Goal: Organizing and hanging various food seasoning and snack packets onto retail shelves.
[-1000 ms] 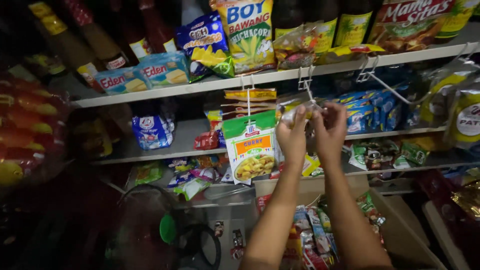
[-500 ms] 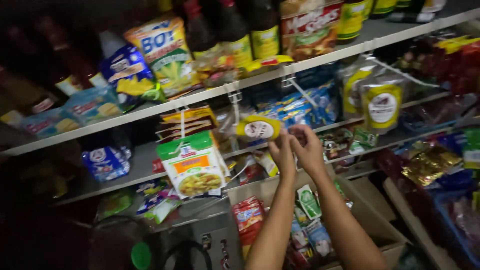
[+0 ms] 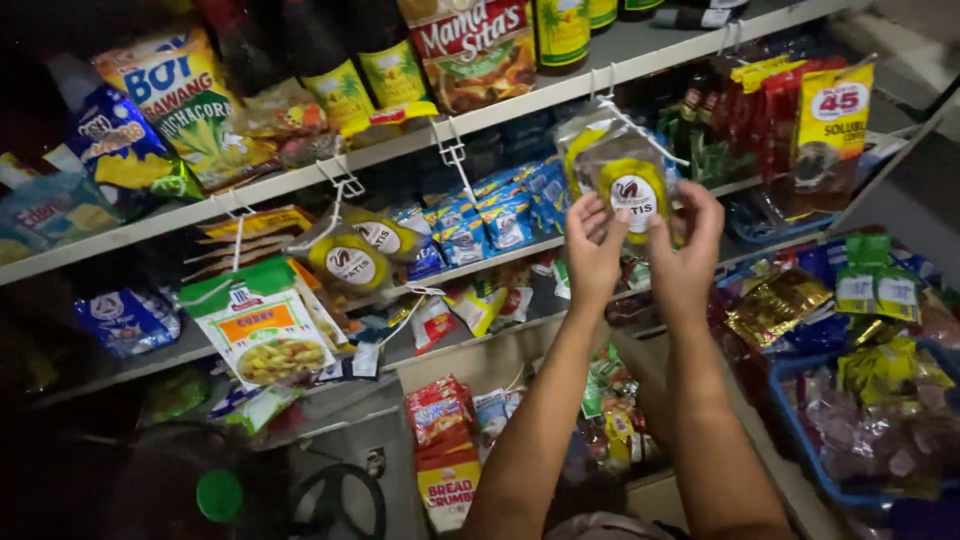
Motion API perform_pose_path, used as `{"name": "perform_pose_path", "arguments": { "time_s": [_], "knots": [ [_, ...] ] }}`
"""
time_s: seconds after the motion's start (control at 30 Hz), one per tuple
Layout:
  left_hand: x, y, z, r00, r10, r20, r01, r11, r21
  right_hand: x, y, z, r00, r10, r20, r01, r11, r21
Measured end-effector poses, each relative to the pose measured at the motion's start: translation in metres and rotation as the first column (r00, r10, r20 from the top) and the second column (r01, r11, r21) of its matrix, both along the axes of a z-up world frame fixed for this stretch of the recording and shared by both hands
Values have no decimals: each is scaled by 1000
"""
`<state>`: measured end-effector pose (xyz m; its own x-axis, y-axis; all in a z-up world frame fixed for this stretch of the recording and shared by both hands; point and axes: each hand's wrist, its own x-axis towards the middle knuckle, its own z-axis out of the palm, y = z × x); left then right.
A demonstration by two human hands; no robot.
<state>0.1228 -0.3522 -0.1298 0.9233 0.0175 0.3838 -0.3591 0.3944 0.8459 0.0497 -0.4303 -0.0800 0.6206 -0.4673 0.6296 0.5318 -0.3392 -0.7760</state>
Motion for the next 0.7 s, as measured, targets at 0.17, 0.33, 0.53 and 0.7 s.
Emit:
{"name": "perform_pose_path", "arguments": {
  "time_s": [0.17,0.33,0.53,0.7],
  "knots": [
    [-4,-12,-1,995,-88,40,90,995,-52,11,-28,1,979,194,60,-191,981,-44],
    [-58,2,48,991,-128,27,126,990,69,2,-51,1,959,251,-132,-224,956,187],
    [-95,1,73,959,-280,33,279,959,44,-42,-56,24,938,329,-105,-282,905,318],
    [-121,11,101,957,-289,21,281,944,174,-81,-43,52,950,307,-64,-263,891,371]
  ]
}}
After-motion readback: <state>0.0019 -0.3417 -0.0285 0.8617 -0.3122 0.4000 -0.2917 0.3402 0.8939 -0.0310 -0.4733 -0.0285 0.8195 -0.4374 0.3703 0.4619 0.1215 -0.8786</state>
